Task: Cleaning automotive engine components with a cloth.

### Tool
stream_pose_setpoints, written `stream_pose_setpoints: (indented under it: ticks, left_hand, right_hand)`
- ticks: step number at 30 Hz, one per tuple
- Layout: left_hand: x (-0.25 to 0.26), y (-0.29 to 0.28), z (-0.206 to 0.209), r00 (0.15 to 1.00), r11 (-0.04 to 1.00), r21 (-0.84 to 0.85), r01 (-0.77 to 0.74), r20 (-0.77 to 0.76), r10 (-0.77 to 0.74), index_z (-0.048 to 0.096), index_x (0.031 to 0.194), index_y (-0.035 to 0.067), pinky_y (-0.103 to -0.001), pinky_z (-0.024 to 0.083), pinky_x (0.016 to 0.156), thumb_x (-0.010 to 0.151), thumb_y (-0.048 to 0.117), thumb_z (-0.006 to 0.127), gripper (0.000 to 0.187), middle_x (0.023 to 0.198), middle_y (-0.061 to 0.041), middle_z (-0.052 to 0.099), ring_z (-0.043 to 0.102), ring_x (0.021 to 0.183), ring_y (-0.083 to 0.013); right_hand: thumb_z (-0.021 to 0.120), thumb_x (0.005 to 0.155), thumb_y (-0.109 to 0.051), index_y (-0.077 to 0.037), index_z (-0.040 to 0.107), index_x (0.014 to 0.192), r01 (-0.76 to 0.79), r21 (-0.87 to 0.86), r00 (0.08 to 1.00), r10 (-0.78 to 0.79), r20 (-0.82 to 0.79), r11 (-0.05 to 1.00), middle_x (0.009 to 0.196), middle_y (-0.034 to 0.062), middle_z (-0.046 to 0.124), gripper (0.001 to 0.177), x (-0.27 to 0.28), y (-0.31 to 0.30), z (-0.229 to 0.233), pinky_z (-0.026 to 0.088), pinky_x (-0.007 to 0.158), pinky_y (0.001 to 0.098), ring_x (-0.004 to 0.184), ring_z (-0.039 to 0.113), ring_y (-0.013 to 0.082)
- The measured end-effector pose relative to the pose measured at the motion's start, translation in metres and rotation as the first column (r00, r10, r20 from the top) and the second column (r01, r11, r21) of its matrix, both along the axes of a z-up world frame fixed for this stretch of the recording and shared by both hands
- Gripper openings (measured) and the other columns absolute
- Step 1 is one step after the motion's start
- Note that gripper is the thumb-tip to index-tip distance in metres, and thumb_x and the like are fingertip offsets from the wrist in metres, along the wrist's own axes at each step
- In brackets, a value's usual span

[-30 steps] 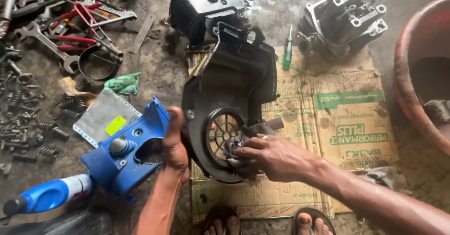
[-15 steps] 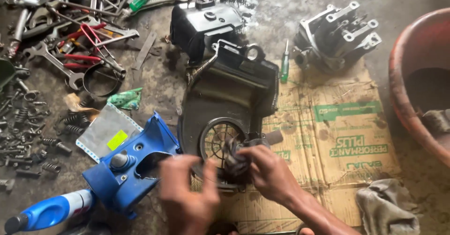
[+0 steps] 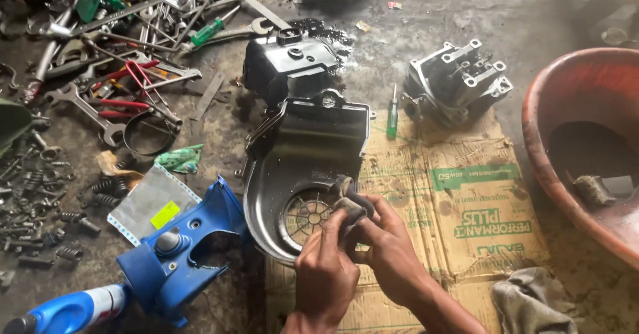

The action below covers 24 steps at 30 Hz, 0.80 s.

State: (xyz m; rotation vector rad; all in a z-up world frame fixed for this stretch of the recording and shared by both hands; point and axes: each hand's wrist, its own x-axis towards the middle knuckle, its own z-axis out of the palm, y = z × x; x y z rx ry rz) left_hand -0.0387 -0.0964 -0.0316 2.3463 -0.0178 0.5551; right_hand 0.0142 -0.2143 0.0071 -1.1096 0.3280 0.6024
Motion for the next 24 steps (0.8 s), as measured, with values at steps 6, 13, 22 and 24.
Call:
stream_pose_setpoints:
  ticks: [6,13,22,24]
  left_hand:
    - [-0.005,0.015,0.003,0.998,0.996,0.068,-0.050,0.031,0.048,0.056,0.096,0.006,-0.045,0.051,0.074,0.091,0.003,0.077,0.022,0.064,-0.005,0.061,0.067,0.062,-0.0250]
    - [0.024,0.108,0.048,0.916,0.923,0.126,-0.363,-0.134,0.378,0.065,0.096,0.003,-0.047,0.050,0.066,0.091,0.050,0.071,0.048,0.085,-0.015,0.065,0.065,0.077,-0.0342]
    - [0.043,0.139,-0.005,0.646,0.901,0.304,-0.308,-0.628,0.433,0.070,0.094,0.008,-0.058,0.052,0.076,0.103,0.042,0.048,0.041,0.095,-0.025,0.073,0.068,0.088,-0.0494]
    - [0.034,0.142,-0.021,0.758,0.926,0.195,-0.324,-0.532,0.377,0.070,0.091,0.006,-0.058,0.050,0.075,0.104,0.038,0.049,0.040,0.086,-0.023,0.073,0.068,0.085,-0.0479]
  right_hand:
    - [0.056,0.093,-0.001,-0.003,0.055,0.128,0.078,-0.082,0.992,-0.070,0.104,0.994,0.107,0.0167,0.070,0.035,0.009,-0.001,-0.027,0.064,0.070,0.0383,0.088,0.072,0.0216]
    - [0.052,0.101,-0.001,0.000,0.067,0.123,0.372,-0.697,0.573,0.439,0.692,0.613,0.133,0.0198,0.058,0.027,0.078,-0.041,-0.015,0.065,0.073,0.0351,0.109,0.069,0.0249]
    - [0.051,0.087,0.000,0.003,0.062,0.110,0.302,-0.889,0.661,0.597,0.455,0.344,0.094,0.0163,0.076,0.025,0.126,0.020,-0.079,0.059,0.068,0.0404,0.070,0.071,0.0245]
    - [0.049,0.092,-0.001,0.000,0.062,0.108,0.335,-0.906,0.646,0.638,0.420,0.257,0.088,0.0172,0.074,0.020,0.132,0.022,-0.079,0.058,0.053,0.0395,0.061,0.070,0.0236]
